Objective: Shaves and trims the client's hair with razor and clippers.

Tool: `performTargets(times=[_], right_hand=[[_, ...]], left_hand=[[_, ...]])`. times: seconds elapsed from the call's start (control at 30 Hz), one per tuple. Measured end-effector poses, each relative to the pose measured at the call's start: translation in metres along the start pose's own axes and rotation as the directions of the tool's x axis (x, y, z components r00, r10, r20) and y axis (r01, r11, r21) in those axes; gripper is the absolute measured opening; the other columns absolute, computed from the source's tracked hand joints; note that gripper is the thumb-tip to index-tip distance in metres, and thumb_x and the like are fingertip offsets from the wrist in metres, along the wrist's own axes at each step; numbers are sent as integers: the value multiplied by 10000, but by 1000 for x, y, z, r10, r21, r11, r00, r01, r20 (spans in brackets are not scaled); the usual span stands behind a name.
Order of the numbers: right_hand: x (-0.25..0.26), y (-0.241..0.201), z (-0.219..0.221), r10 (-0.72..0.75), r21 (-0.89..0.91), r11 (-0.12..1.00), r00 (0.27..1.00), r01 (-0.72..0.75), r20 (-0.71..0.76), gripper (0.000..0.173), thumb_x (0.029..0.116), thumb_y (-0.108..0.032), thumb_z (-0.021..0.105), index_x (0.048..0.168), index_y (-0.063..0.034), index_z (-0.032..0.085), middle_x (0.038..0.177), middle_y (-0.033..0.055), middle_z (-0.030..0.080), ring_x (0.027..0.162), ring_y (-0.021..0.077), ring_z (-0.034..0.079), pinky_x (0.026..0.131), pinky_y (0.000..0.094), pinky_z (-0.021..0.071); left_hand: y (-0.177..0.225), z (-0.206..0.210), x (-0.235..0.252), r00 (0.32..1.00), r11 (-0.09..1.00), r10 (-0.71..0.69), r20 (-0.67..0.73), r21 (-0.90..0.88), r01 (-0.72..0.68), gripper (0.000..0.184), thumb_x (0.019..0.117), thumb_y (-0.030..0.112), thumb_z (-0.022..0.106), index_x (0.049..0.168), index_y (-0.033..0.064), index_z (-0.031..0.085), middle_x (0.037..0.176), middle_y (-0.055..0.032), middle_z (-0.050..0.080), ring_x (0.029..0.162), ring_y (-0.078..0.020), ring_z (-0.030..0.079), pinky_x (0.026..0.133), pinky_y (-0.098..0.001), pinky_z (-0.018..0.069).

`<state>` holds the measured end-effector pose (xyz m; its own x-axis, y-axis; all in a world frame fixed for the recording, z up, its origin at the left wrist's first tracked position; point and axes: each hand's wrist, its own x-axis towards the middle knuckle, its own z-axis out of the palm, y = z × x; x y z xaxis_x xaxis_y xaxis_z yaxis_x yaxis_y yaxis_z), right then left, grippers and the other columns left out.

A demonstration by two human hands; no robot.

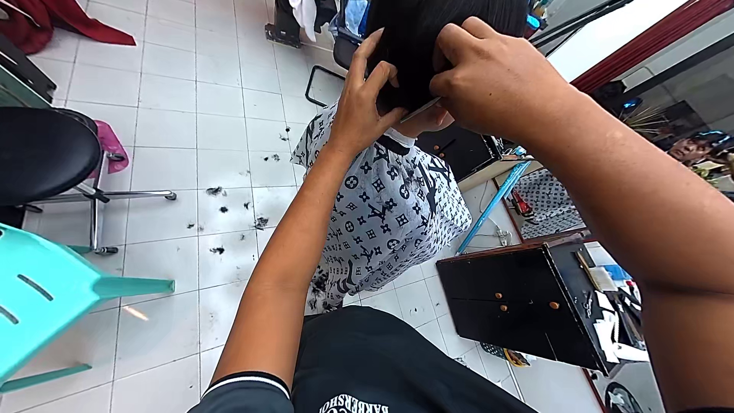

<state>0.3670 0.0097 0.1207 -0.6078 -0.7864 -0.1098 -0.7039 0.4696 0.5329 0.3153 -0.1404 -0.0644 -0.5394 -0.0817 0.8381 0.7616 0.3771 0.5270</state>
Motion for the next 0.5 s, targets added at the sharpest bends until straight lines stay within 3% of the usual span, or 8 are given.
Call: performTargets(times=[0.5], right_hand=[[3, 5, -4, 1, 14, 1000, 999, -1, 42, 106, 988, -35, 603, 968, 37, 679, 1170, 256, 535, 1117, 470, 532, 794, 577, 495]], left_hand=[[0, 2, 1, 1000, 1000, 13, -24, 6, -13, 373, 777, 234, 857, 1025, 27, 671, 1521, -281, 420, 1427, -361, 433, 1147, -415, 418]])
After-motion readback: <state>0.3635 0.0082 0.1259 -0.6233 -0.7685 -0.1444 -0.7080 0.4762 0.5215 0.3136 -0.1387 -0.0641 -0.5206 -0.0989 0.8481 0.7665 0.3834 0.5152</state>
